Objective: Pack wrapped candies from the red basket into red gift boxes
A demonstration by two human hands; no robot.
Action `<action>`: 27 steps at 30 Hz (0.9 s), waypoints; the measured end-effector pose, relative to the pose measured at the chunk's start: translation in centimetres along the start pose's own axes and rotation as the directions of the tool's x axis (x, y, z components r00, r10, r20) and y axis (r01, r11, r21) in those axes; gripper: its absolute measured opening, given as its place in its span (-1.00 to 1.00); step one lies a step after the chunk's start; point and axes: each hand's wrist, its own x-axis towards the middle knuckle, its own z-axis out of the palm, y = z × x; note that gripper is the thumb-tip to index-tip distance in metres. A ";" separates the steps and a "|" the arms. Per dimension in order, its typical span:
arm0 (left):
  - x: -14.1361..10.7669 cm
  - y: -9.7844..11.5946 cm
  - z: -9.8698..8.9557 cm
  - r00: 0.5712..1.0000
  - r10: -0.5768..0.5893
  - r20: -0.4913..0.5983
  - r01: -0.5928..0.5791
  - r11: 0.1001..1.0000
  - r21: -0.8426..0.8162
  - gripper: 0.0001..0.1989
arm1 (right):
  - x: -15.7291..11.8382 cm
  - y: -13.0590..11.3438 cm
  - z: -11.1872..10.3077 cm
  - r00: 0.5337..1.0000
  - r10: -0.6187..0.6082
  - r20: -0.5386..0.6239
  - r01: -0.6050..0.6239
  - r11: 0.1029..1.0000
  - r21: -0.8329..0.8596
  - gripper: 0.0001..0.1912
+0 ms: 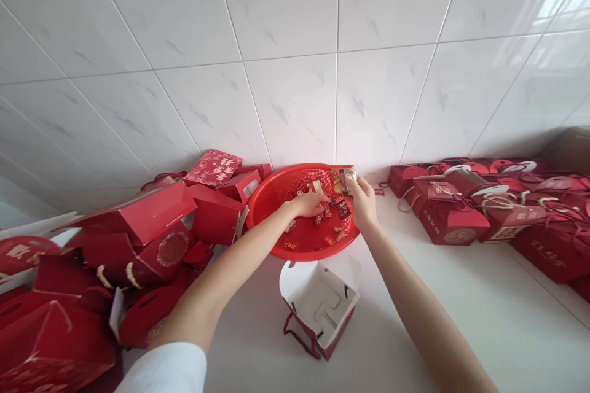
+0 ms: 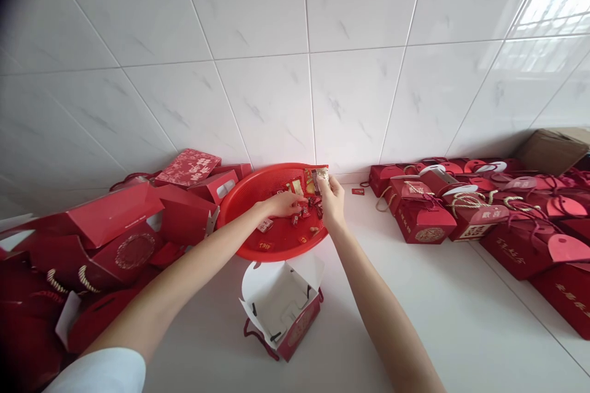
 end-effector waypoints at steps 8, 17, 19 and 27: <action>0.6 1.3 1.3 0.998 -0.068 -0.001 0.068 0.985 0.159 -0.53 | -0.1 0.0 0.0 1.000 -0.006 0.008 0.006 1.000 -0.009 -0.65; 0.8 -0.2 0.5 1.000 -0.029 0.011 0.029 0.999 0.020 -0.68 | -0.3 -0.2 0.2 1.000 -0.023 0.018 0.023 1.000 0.017 -0.67; 0.7 -0.2 0.3 0.999 -0.031 0.034 0.030 0.999 0.014 -0.66 | -0.4 -0.4 0.3 1.000 -0.022 0.018 0.022 0.999 0.029 -0.69; -0.8 0.2 -0.5 0.993 -0.065 0.097 0.069 0.997 -0.043 -0.52 | -0.5 -0.3 0.2 0.999 -0.008 0.054 0.008 1.000 0.009 -0.65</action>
